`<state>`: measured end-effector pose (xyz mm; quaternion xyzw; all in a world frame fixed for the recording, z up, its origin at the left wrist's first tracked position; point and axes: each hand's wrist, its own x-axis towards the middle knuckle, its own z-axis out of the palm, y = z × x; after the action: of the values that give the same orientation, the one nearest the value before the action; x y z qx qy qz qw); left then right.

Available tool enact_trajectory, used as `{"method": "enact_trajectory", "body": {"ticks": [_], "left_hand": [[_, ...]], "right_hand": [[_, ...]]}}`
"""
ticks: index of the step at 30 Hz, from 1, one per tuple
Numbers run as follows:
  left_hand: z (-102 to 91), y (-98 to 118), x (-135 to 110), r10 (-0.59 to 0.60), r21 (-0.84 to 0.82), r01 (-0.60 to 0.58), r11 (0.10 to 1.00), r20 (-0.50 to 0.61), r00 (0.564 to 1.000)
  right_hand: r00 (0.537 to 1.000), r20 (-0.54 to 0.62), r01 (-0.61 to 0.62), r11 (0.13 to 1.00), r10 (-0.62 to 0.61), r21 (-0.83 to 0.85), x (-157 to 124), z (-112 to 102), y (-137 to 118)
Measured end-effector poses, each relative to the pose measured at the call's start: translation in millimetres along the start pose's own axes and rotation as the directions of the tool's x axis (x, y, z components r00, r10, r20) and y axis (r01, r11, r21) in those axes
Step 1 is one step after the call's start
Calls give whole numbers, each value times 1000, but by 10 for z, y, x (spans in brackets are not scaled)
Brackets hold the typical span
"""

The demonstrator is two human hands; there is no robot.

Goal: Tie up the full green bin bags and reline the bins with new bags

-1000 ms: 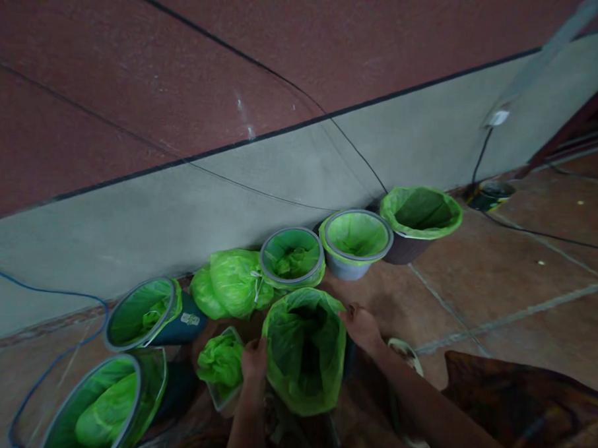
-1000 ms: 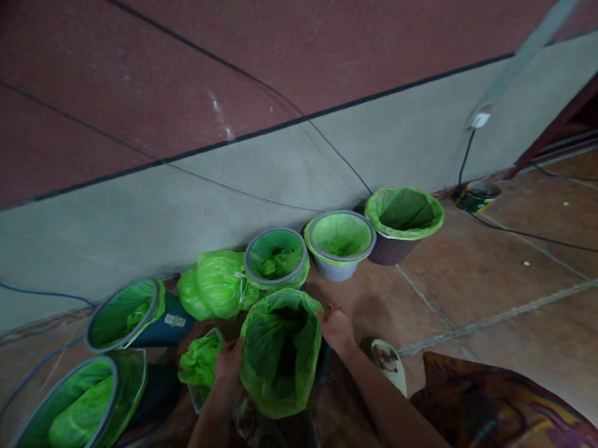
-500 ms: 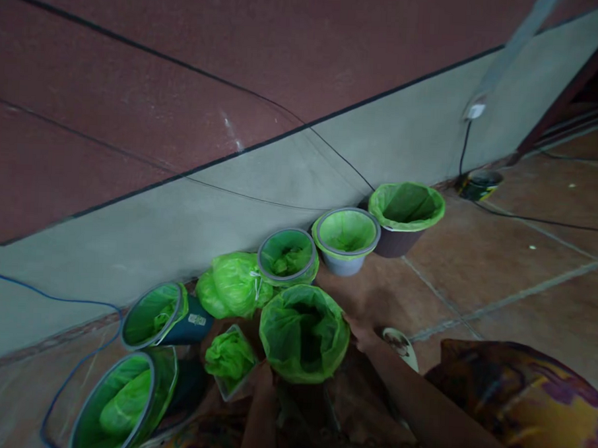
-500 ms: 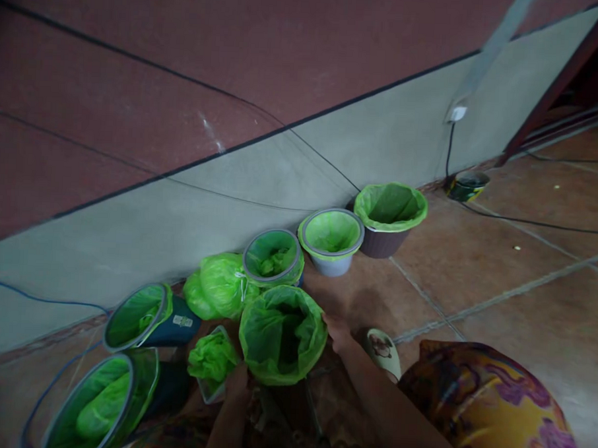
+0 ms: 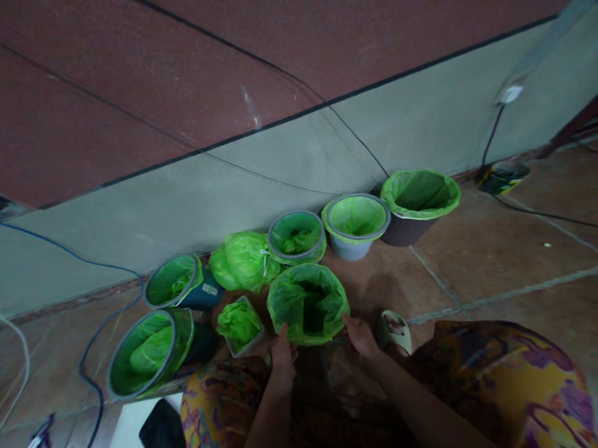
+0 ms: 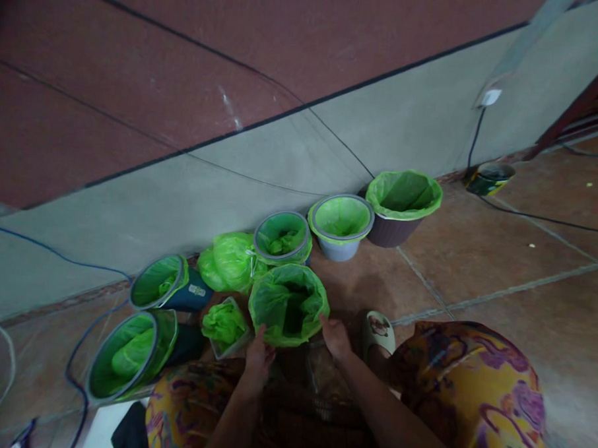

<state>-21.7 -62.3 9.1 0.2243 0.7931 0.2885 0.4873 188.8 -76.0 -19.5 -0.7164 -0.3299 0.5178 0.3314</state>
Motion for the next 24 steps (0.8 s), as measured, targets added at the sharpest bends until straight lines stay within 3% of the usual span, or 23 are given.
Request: {"method": "enact_trajectory", "body": {"ticks": [5,11,18,24], "left_hand": [[98,-72,-138,-70,-205,78,976,47,996],[54,-107,-63,-55,-379,64,923,34,998],[38,-332,45,-113,-344,86,935,-59,992],[69,-356,183,22,-99,-34,995,-121,992]], "right_hand": [[987,66,-156,949,143,274,-188,101,-119],[940,138,-335,760,313,557,-177,50,-148],[965,56,-250,837,256,487,-78,83,80],[995,-9,-92,917,103,387,37,168,182]]}}
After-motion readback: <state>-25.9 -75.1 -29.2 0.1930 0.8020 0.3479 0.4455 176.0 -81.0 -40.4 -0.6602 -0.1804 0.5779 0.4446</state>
